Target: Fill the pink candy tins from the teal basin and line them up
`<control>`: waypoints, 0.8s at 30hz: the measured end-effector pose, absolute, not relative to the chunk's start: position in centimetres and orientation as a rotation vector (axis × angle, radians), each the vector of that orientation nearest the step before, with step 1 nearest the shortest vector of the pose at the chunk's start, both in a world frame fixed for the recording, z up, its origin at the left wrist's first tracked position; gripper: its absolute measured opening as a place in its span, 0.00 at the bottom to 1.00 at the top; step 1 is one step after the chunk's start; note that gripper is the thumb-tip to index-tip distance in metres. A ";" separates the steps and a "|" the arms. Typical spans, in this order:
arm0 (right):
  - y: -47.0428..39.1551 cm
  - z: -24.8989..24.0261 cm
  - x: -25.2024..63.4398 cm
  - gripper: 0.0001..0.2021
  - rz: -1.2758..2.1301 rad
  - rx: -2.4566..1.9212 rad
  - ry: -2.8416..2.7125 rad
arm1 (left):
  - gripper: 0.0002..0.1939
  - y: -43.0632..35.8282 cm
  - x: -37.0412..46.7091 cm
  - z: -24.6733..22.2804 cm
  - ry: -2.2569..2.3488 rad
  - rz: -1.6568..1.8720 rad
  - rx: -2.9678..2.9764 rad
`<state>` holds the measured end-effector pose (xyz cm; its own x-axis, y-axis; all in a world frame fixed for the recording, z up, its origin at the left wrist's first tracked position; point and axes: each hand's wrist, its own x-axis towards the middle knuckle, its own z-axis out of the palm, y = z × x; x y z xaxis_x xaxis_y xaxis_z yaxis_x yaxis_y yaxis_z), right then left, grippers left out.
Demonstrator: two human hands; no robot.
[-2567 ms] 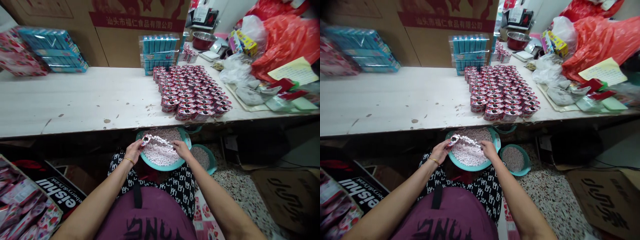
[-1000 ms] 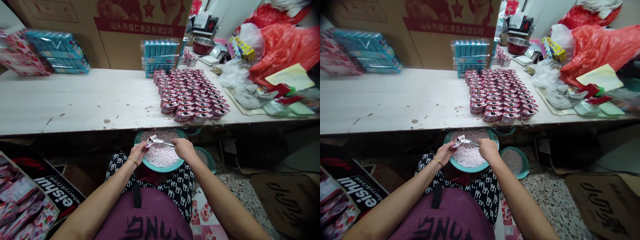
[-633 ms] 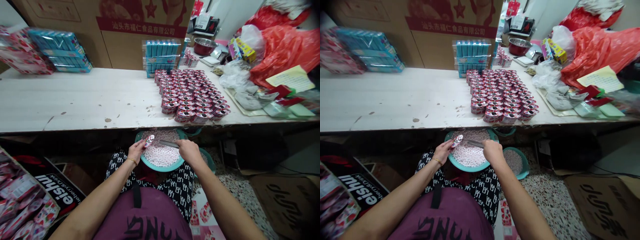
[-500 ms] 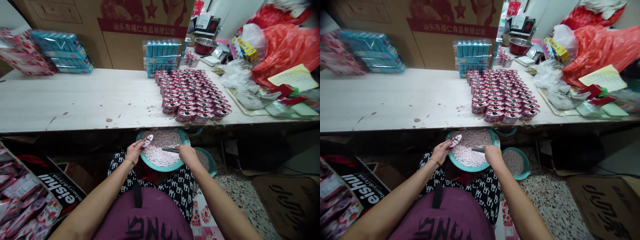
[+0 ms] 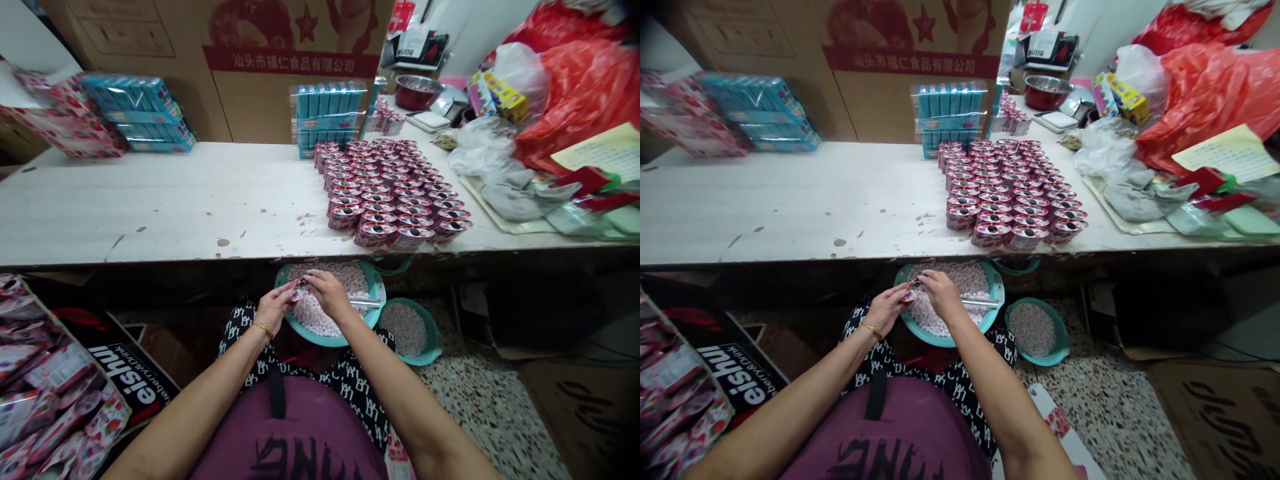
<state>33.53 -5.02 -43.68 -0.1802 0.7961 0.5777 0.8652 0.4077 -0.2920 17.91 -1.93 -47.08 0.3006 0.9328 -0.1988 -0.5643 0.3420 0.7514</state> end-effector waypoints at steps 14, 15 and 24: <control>-6.5 -41.4 34.2 0.14 -0.115 -1.422 -1.788 | 0.14 -1.8 18.4 -46.3 0.667 1.050 0.539; -6.3 -40.9 33.8 0.14 -0.131 -1.420 -1.815 | 0.15 -1.8 18.6 -46.0 0.682 1.060 0.565; -6.0 -42.7 35.6 0.11 -0.223 -1.545 -1.943 | 0.22 -2.3 17.2 -44.2 0.822 1.246 0.860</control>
<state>35.62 -5.99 -42.75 -0.1064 0.8141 0.5709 0.9222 0.2955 -0.2496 17.19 -2.27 -44.17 0.1357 0.9892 -0.0555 -0.4407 0.1105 0.8908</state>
